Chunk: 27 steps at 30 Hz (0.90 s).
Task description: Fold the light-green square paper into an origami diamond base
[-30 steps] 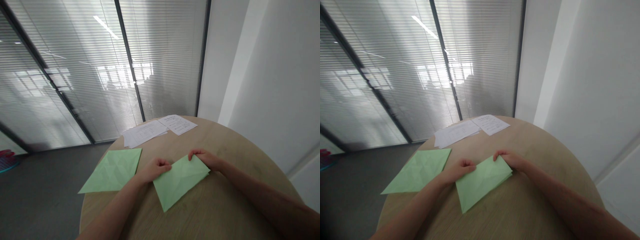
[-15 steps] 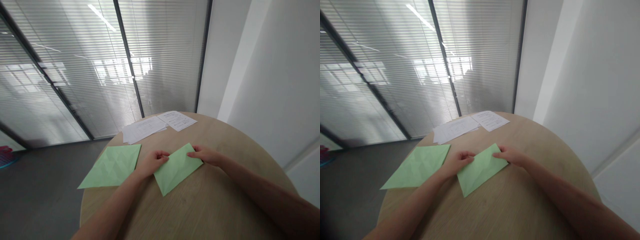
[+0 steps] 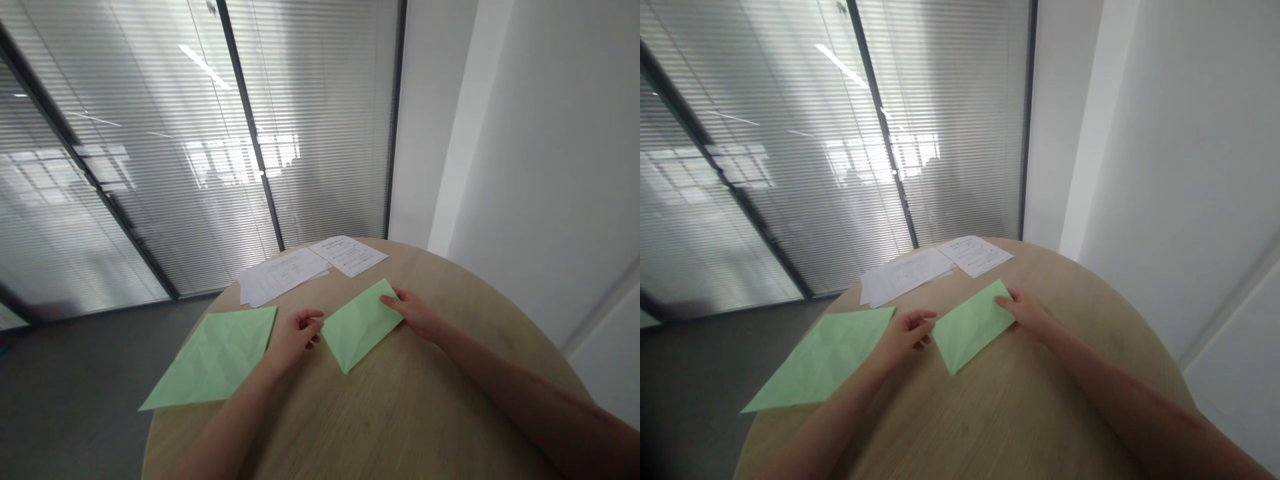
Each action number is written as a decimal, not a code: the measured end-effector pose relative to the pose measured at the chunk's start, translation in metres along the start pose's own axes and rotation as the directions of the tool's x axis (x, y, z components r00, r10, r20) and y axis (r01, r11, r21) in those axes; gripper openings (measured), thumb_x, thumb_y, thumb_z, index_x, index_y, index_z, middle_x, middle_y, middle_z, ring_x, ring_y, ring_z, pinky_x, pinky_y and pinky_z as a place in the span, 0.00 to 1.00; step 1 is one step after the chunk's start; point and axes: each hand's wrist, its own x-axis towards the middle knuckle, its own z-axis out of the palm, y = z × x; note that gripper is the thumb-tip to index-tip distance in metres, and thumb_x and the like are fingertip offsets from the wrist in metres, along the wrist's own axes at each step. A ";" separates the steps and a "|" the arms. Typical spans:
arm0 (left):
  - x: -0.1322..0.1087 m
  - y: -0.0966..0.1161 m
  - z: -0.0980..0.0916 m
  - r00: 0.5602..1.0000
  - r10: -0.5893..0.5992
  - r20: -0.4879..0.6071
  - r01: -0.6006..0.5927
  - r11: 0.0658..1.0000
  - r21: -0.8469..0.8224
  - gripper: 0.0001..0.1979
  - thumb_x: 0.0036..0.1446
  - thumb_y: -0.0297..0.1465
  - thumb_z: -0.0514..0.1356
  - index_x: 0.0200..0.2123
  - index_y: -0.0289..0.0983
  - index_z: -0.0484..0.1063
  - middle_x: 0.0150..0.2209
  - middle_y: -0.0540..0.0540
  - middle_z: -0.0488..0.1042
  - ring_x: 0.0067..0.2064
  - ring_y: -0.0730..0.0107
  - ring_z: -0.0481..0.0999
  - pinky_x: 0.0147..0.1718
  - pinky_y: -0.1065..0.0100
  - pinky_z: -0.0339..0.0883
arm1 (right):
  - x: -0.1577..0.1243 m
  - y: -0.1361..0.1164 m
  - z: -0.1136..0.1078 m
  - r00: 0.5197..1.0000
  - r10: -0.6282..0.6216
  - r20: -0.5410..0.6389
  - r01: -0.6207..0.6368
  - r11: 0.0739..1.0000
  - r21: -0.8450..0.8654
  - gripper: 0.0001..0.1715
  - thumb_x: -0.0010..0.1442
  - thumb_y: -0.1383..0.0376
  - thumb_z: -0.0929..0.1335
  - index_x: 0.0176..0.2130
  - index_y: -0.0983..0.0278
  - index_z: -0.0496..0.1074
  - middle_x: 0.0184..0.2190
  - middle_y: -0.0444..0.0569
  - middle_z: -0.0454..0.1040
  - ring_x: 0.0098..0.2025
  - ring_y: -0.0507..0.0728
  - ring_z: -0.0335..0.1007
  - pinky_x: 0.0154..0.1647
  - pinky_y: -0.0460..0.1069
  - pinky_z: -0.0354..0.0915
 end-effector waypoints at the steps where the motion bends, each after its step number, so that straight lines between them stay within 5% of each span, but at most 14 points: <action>1: 0.001 -0.001 -0.001 1.000 0.014 -0.024 -0.013 1.000 0.014 0.16 0.53 0.34 0.65 0.44 0.35 0.77 0.25 0.51 0.74 0.25 0.72 0.73 0.23 0.72 0.67 | -0.001 -0.001 0.001 1.000 -0.020 -0.015 0.019 0.999 -0.034 0.25 0.58 0.48 0.71 0.47 0.62 0.73 0.33 0.48 0.77 0.27 0.54 0.71 0.21 0.46 0.67; 9: -0.007 0.006 0.000 0.945 0.270 -0.186 -0.213 0.937 0.278 0.13 0.57 0.36 0.63 0.42 0.37 0.81 0.39 0.42 0.82 0.38 0.61 0.79 0.38 0.65 0.72 | -0.010 -0.014 0.007 0.996 -0.094 0.001 0.090 0.954 -0.287 0.24 0.61 0.46 0.67 0.46 0.62 0.72 0.23 0.43 0.67 0.19 0.49 0.59 0.16 0.44 0.55; 13: -0.014 0.011 0.009 0.983 0.181 0.037 -0.185 0.970 0.160 0.20 0.58 0.41 0.64 0.48 0.36 0.81 0.44 0.40 0.83 0.42 0.60 0.79 0.42 0.64 0.71 | -0.020 -0.021 0.016 0.967 -0.223 0.124 0.255 0.877 -0.407 0.23 0.63 0.47 0.66 0.40 0.63 0.73 0.26 0.45 0.70 0.26 0.53 0.65 0.26 0.46 0.60; 17: -0.017 0.006 0.014 0.974 0.017 0.224 -0.030 0.998 0.056 0.19 0.57 0.43 0.65 0.43 0.35 0.82 0.36 0.44 0.82 0.33 0.67 0.76 0.34 0.68 0.68 | -0.030 -0.028 0.027 0.920 -0.330 0.211 0.391 0.755 -0.526 0.21 0.64 0.49 0.66 0.31 0.63 0.70 0.29 0.47 0.72 0.34 0.55 0.68 0.35 0.48 0.61; 21: -0.016 0.002 0.014 0.975 -0.030 0.219 0.020 0.999 0.047 0.16 0.55 0.40 0.65 0.39 0.34 0.83 0.29 0.46 0.80 0.26 0.72 0.71 0.28 0.70 0.64 | -0.035 -0.032 0.031 0.911 -0.324 0.254 0.411 0.733 -0.542 0.18 0.64 0.52 0.67 0.33 0.63 0.72 0.30 0.46 0.74 0.35 0.56 0.69 0.36 0.49 0.61; 27: -0.011 0.001 0.011 0.989 0.043 0.143 -0.049 0.998 0.036 0.14 0.55 0.37 0.65 0.39 0.34 0.83 0.33 0.45 0.81 0.32 0.69 0.75 0.32 0.69 0.67 | -0.035 -0.027 0.027 0.908 -0.306 0.288 0.413 0.773 -0.482 0.13 0.61 0.57 0.70 0.41 0.64 0.77 0.39 0.50 0.79 0.38 0.58 0.73 0.40 0.50 0.66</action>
